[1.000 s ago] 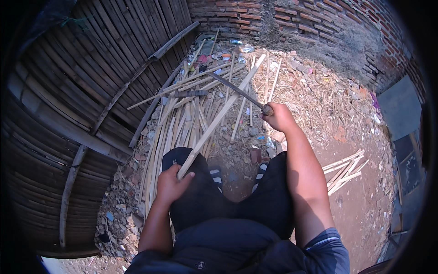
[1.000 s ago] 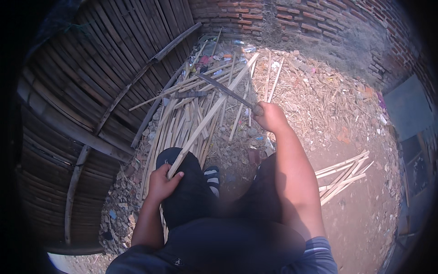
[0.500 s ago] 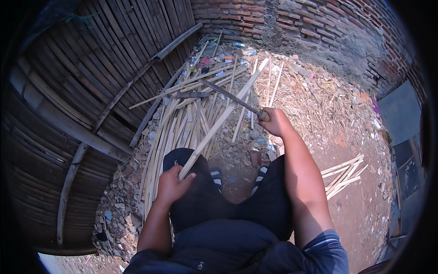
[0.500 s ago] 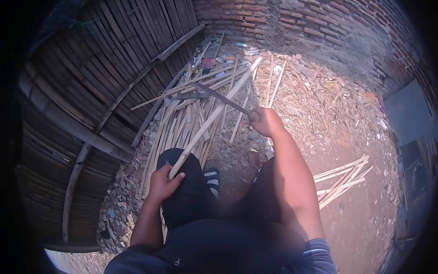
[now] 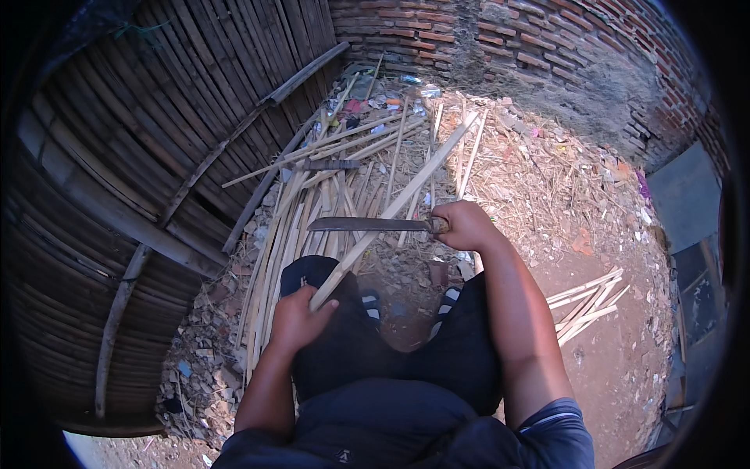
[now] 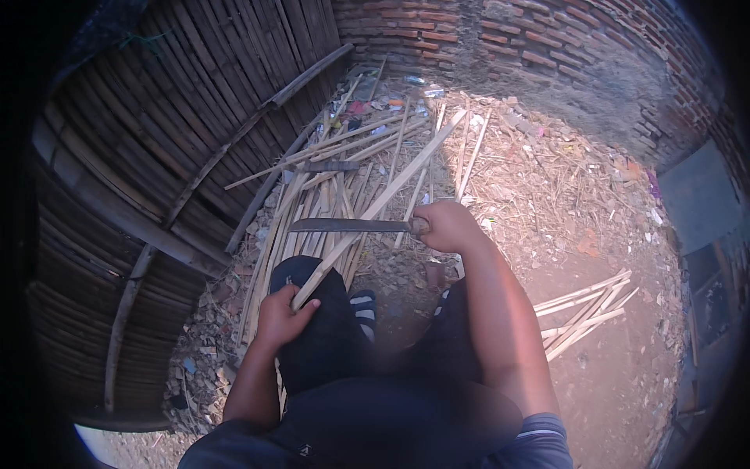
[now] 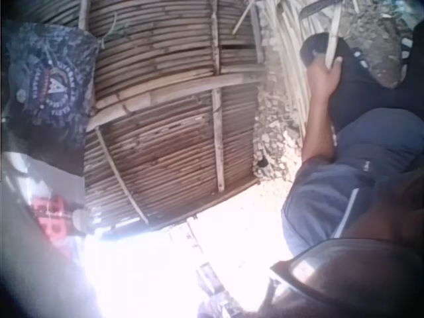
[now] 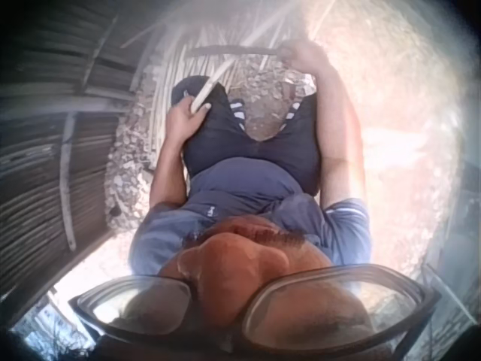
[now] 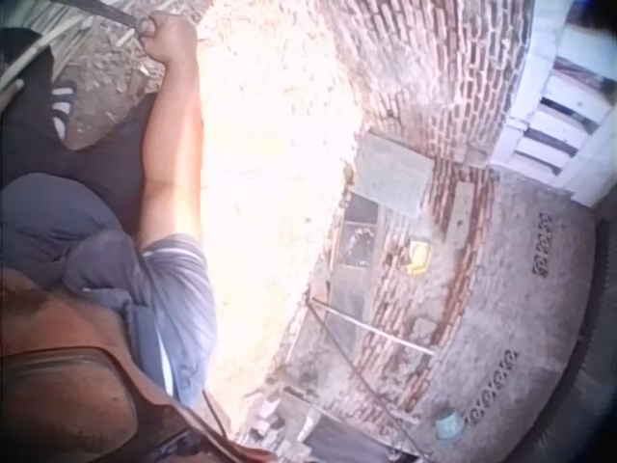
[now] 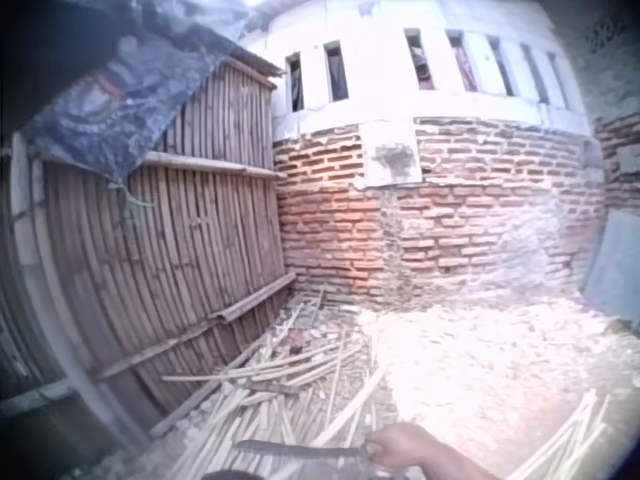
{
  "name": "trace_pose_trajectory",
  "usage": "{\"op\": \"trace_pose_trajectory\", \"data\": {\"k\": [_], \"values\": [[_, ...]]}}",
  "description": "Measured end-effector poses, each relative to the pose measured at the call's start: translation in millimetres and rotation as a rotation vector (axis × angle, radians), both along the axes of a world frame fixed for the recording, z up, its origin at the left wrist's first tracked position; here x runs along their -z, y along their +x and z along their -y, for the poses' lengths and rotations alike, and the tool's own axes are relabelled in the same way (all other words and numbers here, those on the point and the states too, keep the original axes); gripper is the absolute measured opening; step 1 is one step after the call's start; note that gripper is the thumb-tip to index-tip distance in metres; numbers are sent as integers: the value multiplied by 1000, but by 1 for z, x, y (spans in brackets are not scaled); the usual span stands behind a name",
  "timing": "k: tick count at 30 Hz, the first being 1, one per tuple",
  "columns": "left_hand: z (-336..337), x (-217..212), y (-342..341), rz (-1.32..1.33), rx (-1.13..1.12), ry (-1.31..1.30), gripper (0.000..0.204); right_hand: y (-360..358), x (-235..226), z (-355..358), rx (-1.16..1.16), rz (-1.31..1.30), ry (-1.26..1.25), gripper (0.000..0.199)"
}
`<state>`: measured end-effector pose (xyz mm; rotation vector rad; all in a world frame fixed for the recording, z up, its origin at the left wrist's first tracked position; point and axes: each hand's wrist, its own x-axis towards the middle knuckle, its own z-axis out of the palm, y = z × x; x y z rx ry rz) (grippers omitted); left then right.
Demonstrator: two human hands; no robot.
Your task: The person uses a cleaver-like tool to shave a long strip of bamboo while sitting on the ground, then moves the strip to the side.
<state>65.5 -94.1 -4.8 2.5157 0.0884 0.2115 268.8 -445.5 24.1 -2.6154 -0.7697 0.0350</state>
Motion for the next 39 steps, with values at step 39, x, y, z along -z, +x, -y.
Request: {"op": "trace_pose_trajectory", "data": {"k": [39], "values": [[1,1,2,9,16,5,38,10,1,29,335,-70,142,38]]}}
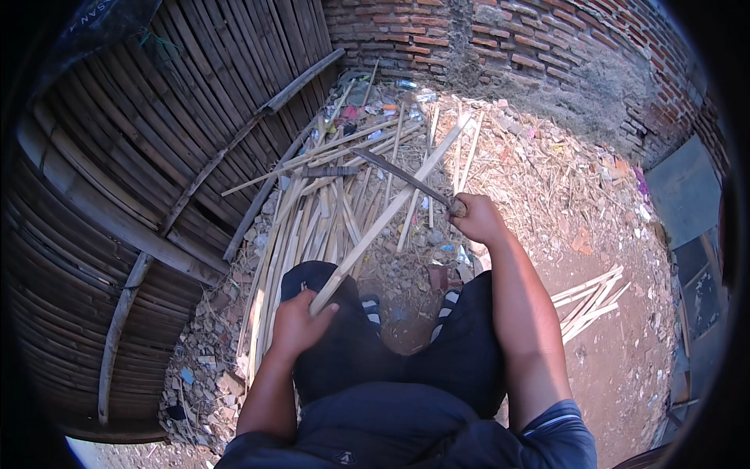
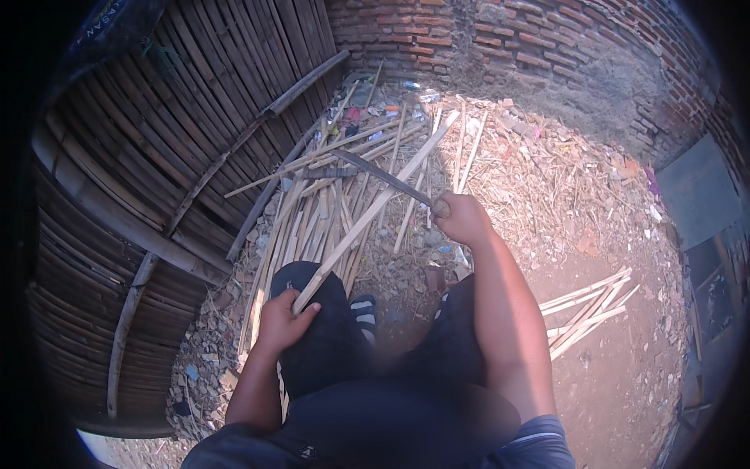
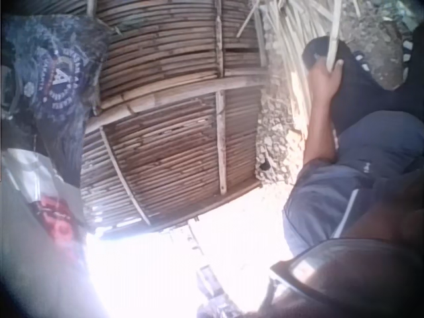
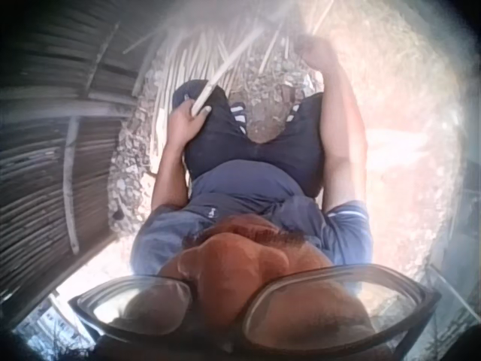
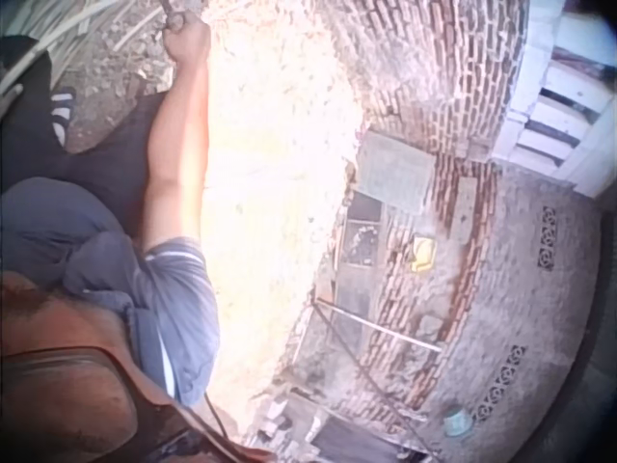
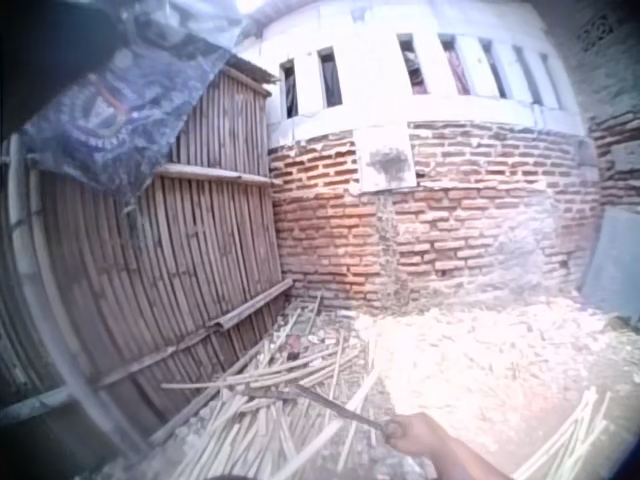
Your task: The person uses a cleaver-like tool to shave a long strip of bamboo while sitting on the ground, then moves the strip to the side.
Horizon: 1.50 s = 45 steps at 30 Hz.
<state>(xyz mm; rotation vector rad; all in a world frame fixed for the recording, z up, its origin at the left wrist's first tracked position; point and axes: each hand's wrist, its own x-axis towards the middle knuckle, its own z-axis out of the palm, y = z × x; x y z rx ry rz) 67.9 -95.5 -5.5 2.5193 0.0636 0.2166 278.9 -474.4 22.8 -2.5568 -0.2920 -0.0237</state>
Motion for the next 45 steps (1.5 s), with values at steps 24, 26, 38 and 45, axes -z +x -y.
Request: {"op": "trace_pose_trajectory", "data": {"k": [24,26,38,45], "values": [[4,-8,-2,-83,-28,-25,40,-4,13,-15,-256,101,-136,34],[4,-7,-1,-65,-24,-34,39,10,20,0,-17,72,-72,34],[3,-7,-2,-63,-17,-22,39,-17,-12,-23,-276,-97,-227,47],[4,-10,-2,-63,-33,-24,38,9,0,3,139,-75,-17,44]]}}
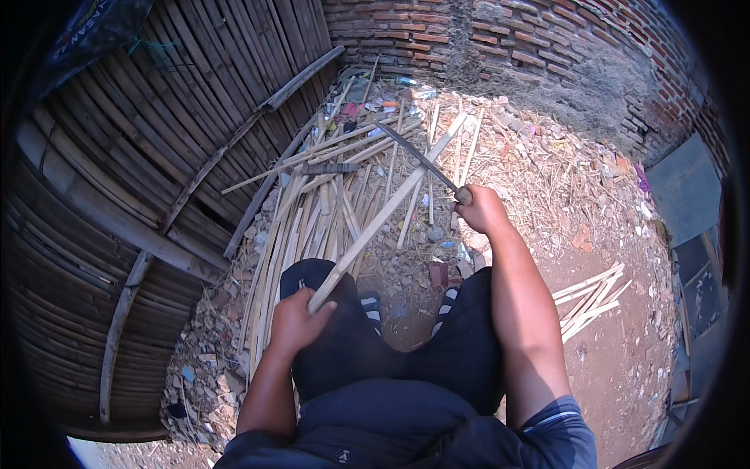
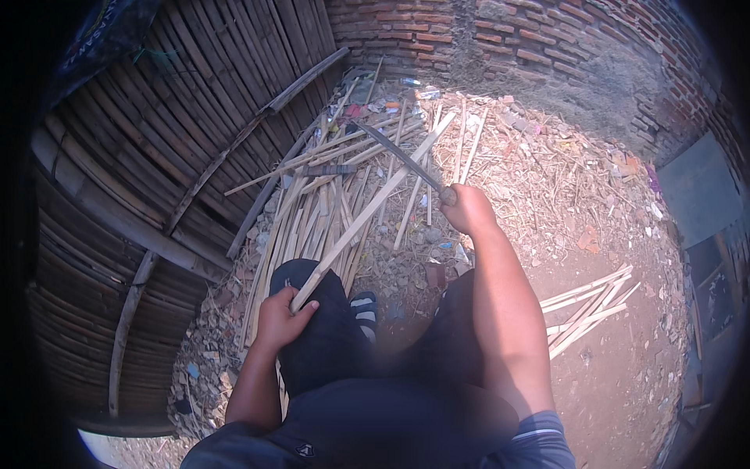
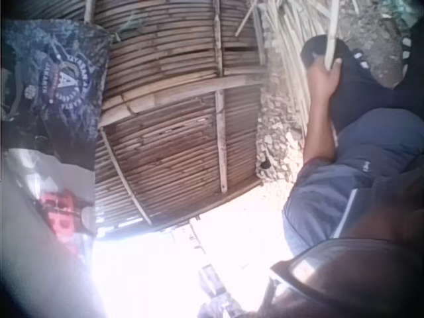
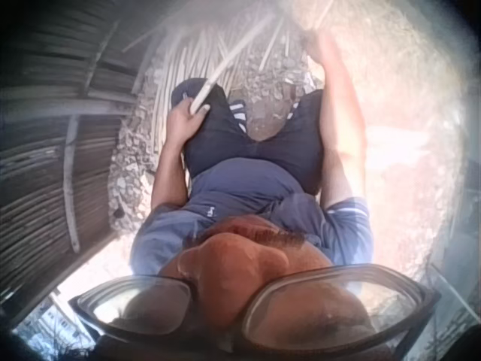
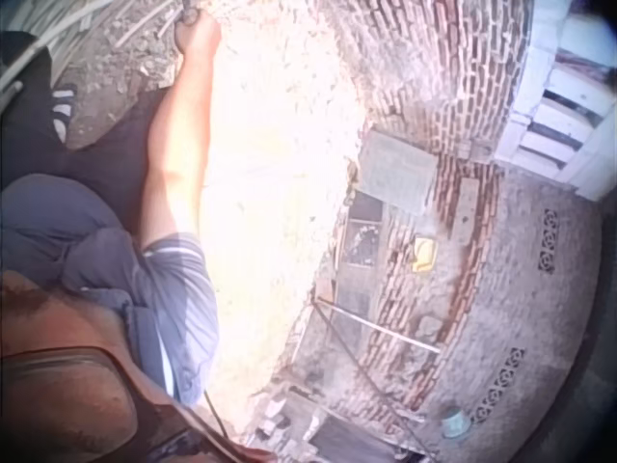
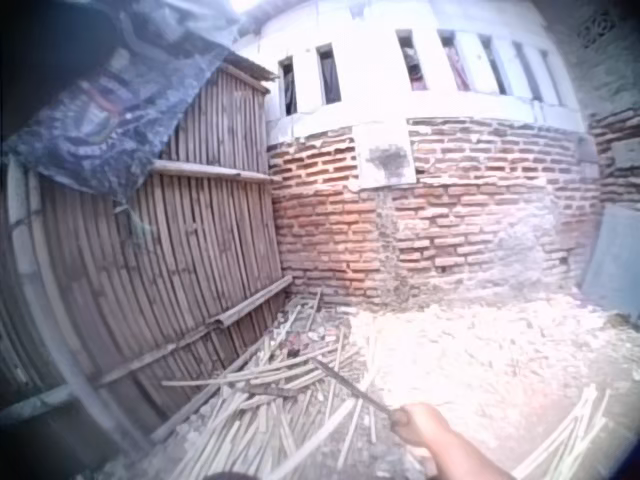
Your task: The person uses a cleaver-like tool to shave a long strip of bamboo while sitting on the ground, then moves the strip to the side.
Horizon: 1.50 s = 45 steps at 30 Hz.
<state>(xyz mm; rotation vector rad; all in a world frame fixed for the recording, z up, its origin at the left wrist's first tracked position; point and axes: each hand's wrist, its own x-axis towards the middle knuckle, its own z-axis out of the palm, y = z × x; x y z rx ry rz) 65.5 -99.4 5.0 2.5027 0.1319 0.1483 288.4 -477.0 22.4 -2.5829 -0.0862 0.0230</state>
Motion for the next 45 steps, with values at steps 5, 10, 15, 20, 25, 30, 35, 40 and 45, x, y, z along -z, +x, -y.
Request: {"op": "trace_pose_trajectory", "data": {"k": [5,10,15,20,25,30,35,40,45], "values": [[-1,10,3,29,30,7,38,-20,7,-11,-377,-2,-132,45],[-4,10,-1,46,23,40,36,-21,-9,-19,-422,-22,-199,42],[-2,8,1,33,19,35,36,-2,-5,9,90,35,-65,53],[1,6,3,12,3,-39,37,-20,-5,-3,-258,48,-135,43],[-2,2,1,-37,-10,-4,38,-29,-12,-31,-545,-19,-230,41],[-1,6,0,-4,-11,-41,39,3,4,8,52,104,-33,38],[1,1,3,-20,13,-8,38,-8,1,17,28,62,41,40],[-1,1,3,-23,17,1,37,-27,-14,-16,-420,-9,-206,48],[-2,3,0,-18,20,6,38,-1,10,6,-190,3,-87,48]]}}
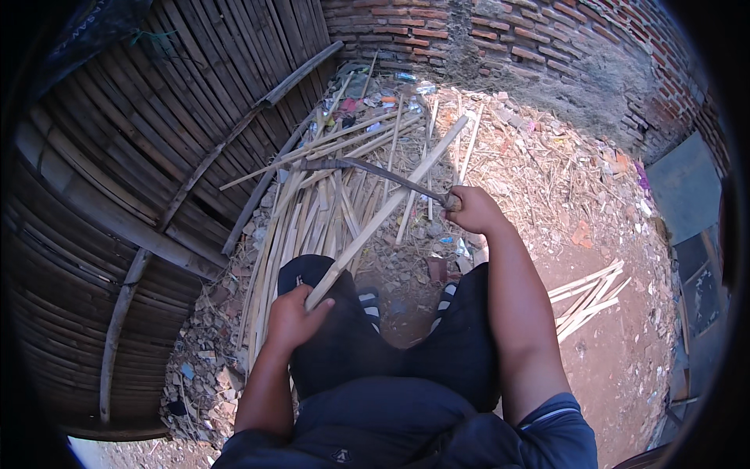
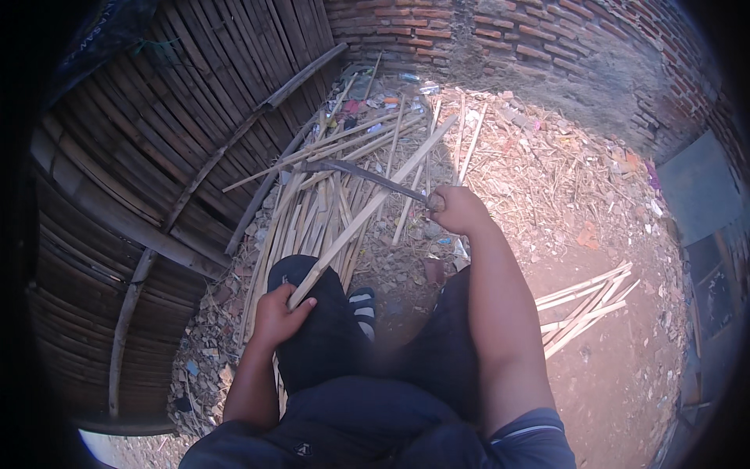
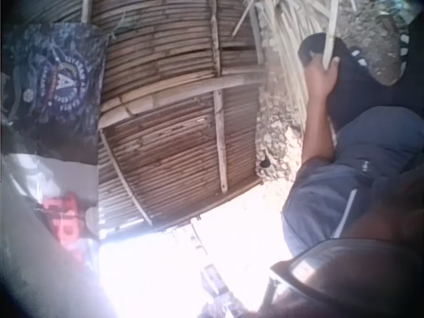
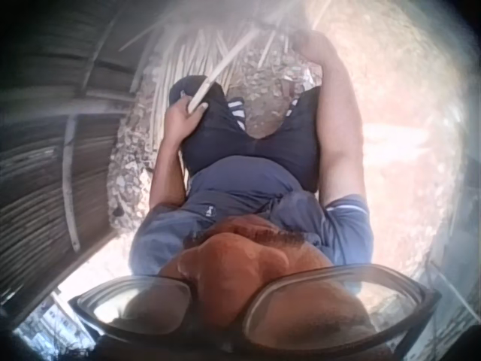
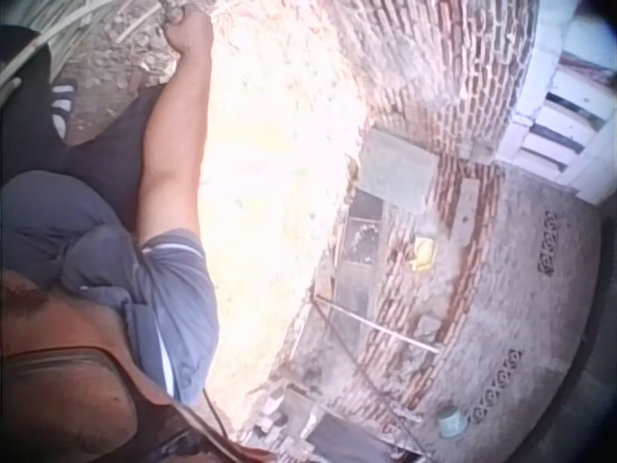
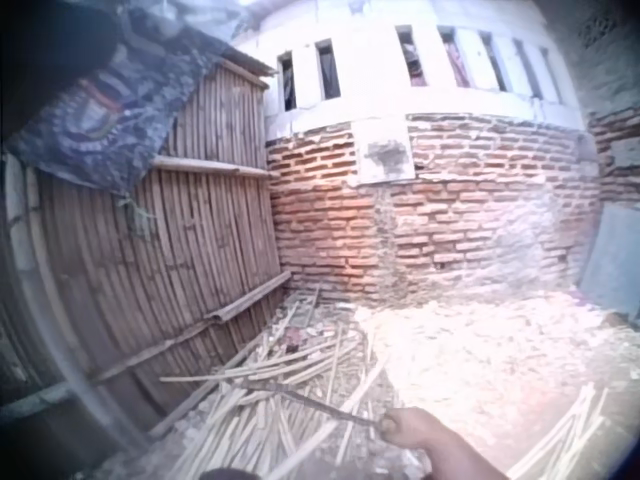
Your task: The person uses a cleaver-like tool to shave a long strip of bamboo while sitting on the ground, then moves the strip to the side.
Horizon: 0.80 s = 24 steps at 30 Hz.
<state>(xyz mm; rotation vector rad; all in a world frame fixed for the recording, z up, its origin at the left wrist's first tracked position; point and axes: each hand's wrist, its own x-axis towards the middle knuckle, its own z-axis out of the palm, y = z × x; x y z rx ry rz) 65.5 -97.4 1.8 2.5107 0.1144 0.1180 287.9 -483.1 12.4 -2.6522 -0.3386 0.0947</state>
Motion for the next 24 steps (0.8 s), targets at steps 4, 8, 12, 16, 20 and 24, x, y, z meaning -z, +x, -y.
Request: {"op": "trace_pose_trajectory", "data": {"k": [4,8,12,16,20,24], "values": [[2,-1,2,-8,0,36,39,10,6,12,298,33,103,47],[1,0,3,13,2,21,39,-4,2,7,17,-8,51,48],[-4,7,0,37,8,-29,38,-12,-4,-18,-260,-97,-19,46],[-5,15,2,79,13,-27,40,3,13,-14,-25,-56,125,46],[-2,9,1,27,-27,0,40,-1,8,-21,0,3,81,49],[-1,3,1,8,-19,47,40,-27,-8,-43,-332,71,-139,44]]}}
